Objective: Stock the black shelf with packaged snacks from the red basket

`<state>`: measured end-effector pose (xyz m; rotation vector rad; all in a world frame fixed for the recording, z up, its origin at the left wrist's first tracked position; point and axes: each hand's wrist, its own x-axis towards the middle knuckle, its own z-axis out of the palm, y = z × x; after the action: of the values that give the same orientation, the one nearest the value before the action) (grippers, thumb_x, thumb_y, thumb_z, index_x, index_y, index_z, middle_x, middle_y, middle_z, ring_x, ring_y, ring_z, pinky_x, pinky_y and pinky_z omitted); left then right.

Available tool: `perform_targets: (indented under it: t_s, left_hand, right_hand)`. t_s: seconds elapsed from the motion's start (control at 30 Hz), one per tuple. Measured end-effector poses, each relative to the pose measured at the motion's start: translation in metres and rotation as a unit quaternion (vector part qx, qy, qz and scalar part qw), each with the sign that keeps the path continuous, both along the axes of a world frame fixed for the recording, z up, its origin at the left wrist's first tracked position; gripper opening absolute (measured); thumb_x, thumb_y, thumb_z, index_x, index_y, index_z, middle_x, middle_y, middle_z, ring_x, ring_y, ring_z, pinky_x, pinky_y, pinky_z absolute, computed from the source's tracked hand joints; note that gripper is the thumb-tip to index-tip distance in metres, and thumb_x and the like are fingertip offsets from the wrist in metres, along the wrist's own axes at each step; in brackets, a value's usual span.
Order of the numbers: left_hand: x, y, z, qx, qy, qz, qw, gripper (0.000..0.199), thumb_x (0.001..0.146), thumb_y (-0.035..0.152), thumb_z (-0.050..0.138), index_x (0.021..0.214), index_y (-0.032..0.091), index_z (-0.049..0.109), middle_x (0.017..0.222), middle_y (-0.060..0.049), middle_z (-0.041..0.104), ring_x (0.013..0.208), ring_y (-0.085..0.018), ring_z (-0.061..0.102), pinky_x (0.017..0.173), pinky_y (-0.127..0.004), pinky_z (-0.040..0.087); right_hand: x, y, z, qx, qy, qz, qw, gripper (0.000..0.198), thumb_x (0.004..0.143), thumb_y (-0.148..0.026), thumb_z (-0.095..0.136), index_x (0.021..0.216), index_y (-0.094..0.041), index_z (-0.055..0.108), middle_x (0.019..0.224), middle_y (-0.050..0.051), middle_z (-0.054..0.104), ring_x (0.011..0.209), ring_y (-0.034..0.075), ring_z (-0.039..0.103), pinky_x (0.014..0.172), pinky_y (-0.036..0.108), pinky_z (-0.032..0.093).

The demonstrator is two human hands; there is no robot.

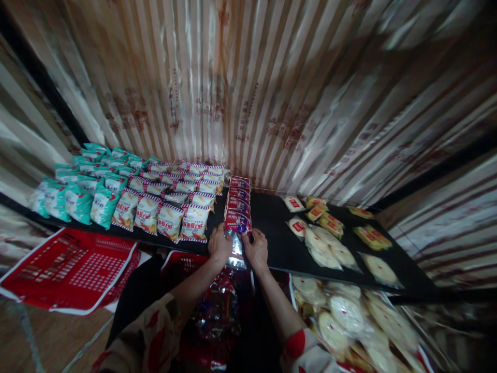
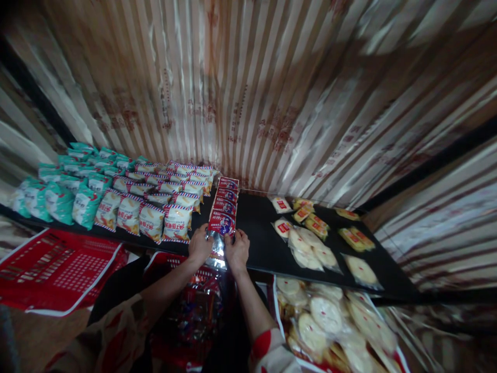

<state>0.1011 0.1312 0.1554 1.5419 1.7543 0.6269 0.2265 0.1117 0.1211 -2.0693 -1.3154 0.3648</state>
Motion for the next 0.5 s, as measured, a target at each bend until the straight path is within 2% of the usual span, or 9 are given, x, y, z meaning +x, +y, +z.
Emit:
perform_targets:
  t_s: [0.13,0.27,0.4,0.5]
  left_hand:
    - [0.000,-0.002,0.003,0.010,0.033,0.000,0.999,0.048,0.082,0.014,0.049,0.130,0.014,0.048,0.120,-0.014,0.058,0.110,-0.023,0.055,0.093,-0.030,0.041]
    - [0.001,-0.005,0.002,0.019,0.073,0.003,0.997,0.046,0.083,0.017,0.049,0.129,0.020,0.049,0.119,-0.010,0.058,0.110,-0.020,0.054,0.092,-0.027,0.042]
    - [0.001,-0.008,0.002,0.042,0.071,-0.002,0.997,0.044,0.084,0.019,0.049,0.129,0.017,0.049,0.118,-0.011,0.057,0.112,-0.020,0.052,0.095,-0.027,0.040]
    - [0.001,-0.010,0.002,0.061,0.071,-0.005,0.996,0.046,0.085,0.020,0.050,0.130,0.016,0.049,0.121,-0.012,0.054,0.115,-0.021,0.050,0.096,-0.029,0.040]
  right_hand:
    - [-0.001,0.000,-0.003,0.004,-0.017,0.004,1.000,0.050,0.084,-0.043,0.043,0.117,-0.011,0.061,0.126,0.019,0.052,0.116,0.031,0.046,0.096,0.040,0.039]
    - [-0.001,0.002,-0.012,0.063,-0.028,0.014,0.998,0.055,0.084,-0.042,0.042,0.126,-0.009,0.053,0.127,0.018,0.052,0.119,0.030,0.044,0.098,0.043,0.038]
    - [-0.001,0.005,-0.019,0.118,-0.055,0.037,0.991,0.054,0.086,-0.039,0.040,0.133,-0.014,0.046,0.133,0.016,0.049,0.125,0.027,0.040,0.101,0.046,0.035]
    - [-0.001,0.007,-0.018,0.129,-0.082,0.067,0.986,0.050,0.088,-0.038,0.039,0.132,-0.017,0.049,0.138,0.013,0.047,0.128,0.026,0.036,0.104,0.047,0.033]
